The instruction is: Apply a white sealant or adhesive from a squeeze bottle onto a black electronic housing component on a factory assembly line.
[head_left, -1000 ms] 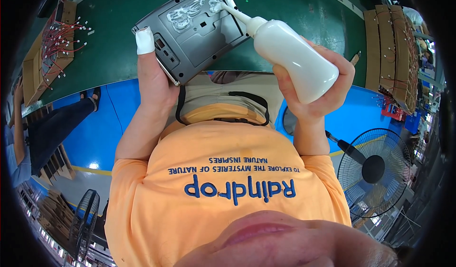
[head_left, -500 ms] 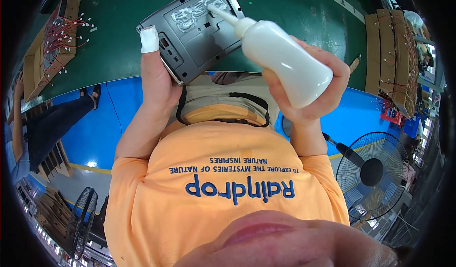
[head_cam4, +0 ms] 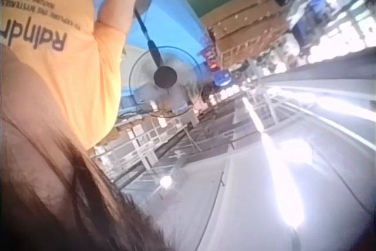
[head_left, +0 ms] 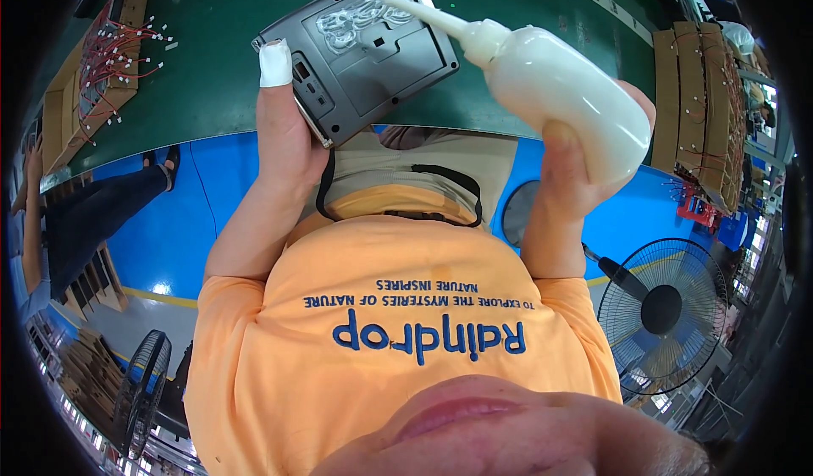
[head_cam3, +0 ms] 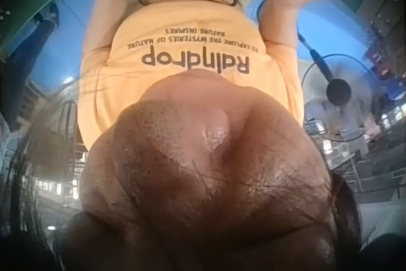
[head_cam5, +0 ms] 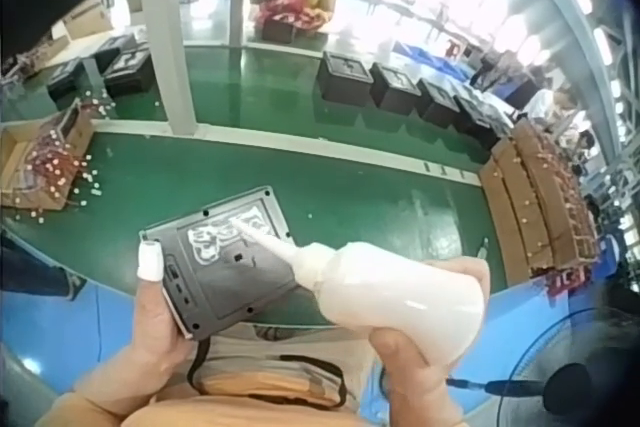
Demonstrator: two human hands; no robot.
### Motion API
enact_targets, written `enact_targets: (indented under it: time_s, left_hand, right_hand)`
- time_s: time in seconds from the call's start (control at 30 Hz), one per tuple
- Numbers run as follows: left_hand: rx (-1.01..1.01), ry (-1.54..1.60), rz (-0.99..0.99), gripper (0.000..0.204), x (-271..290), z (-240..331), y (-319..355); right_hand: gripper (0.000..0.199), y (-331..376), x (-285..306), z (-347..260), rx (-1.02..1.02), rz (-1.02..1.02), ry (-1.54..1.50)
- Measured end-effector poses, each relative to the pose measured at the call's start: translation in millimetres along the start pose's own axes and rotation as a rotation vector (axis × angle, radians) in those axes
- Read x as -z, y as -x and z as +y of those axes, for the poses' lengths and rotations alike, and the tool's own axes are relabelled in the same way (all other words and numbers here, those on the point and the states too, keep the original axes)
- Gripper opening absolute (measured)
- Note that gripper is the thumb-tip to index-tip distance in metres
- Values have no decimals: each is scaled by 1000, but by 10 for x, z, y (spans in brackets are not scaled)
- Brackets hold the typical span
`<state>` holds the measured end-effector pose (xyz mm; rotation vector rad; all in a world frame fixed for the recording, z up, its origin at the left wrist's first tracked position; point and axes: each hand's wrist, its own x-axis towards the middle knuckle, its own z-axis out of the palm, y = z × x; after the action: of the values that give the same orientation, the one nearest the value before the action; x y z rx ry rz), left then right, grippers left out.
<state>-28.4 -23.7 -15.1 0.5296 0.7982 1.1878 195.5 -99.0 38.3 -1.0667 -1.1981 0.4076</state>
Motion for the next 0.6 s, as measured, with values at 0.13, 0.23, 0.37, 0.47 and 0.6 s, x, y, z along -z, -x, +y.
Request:
enact_targets:
  time_s: [0.13,0.23,0.37,0.47,0.6]
  left_hand:
    - [-42,-15,-33,59,1,-8,3]
    - [-21,-27,-5,59,0,-6,1]
    - [-12,-25,-34,58,20,24,-23]
    - [2,-56,-56,59,42,25,-30]
    - [-27,-75,-84,59,63,-1,-41]
  right_hand:
    - [68,36,-16,24,25,-47,222]
    - [74,52,-6,43,76,-126,165]
    - [72,13,60,33,19,-175,188]
    - [73,8,22,61,41,-218,158]
    - [76,5,-102,115,241,-244,133]
